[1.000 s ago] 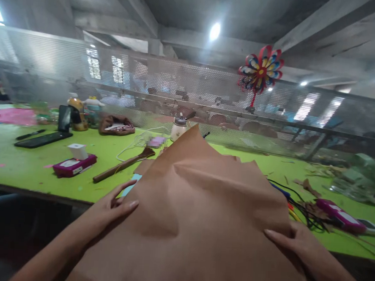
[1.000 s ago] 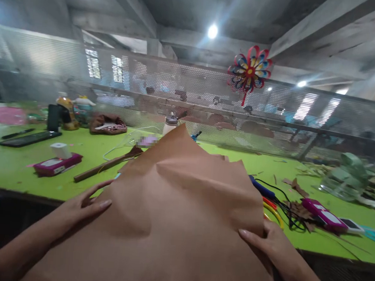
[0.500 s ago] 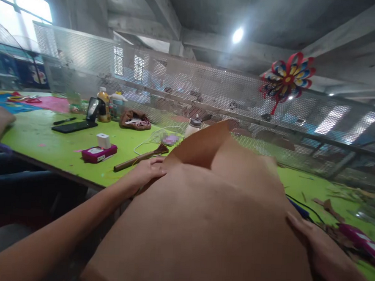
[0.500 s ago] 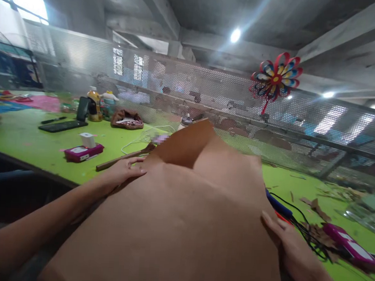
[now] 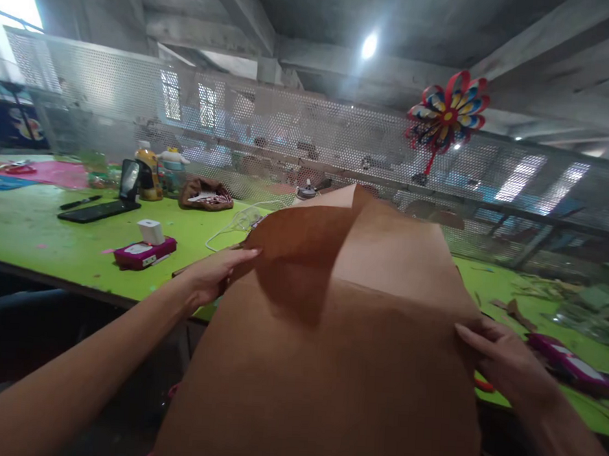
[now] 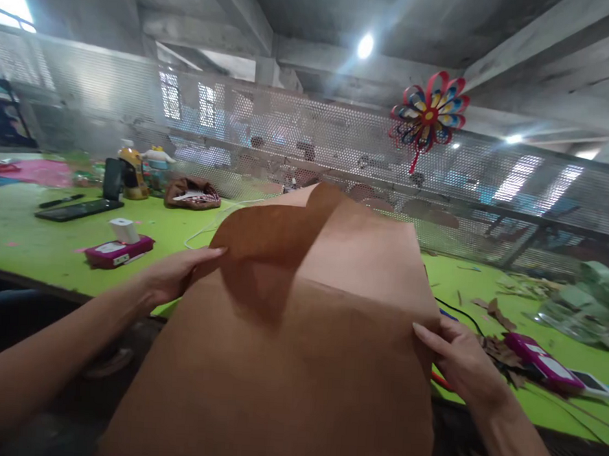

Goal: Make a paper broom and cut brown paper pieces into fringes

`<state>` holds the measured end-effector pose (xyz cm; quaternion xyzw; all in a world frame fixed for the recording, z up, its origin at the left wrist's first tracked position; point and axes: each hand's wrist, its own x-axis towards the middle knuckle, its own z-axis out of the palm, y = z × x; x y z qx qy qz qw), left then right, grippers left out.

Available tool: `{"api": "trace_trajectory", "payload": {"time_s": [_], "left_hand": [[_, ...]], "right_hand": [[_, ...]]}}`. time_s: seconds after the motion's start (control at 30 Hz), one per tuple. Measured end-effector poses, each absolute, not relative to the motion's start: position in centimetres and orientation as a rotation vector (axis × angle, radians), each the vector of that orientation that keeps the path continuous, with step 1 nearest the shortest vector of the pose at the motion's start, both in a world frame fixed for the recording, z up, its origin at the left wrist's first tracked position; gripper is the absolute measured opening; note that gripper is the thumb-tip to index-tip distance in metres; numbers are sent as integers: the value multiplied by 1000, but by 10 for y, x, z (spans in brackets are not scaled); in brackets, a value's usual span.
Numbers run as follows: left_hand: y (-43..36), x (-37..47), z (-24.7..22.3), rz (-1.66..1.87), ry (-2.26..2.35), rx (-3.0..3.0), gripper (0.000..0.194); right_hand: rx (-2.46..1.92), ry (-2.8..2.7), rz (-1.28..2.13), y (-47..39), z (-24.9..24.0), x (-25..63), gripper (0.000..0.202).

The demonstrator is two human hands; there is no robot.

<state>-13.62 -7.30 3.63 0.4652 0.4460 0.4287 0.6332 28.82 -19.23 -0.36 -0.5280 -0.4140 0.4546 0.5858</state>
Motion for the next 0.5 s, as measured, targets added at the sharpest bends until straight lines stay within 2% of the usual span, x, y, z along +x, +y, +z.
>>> {"api": "trace_trajectory", "payload": {"time_s": [0.2, 0.33, 0.5], "left_hand": [[-60, -118, 35, 981, 916, 969, 37], [-68, -112, 26, 1021, 1002, 930, 36], [-77, -113, 26, 1187, 1141, 1039, 34]], "right_hand": [[-1289, -881, 1030, -198, 0, 293, 28], [-1287, -818, 1053, -195, 5, 289, 30], [-1318, -788, 736, -191, 10, 270, 34]]}}
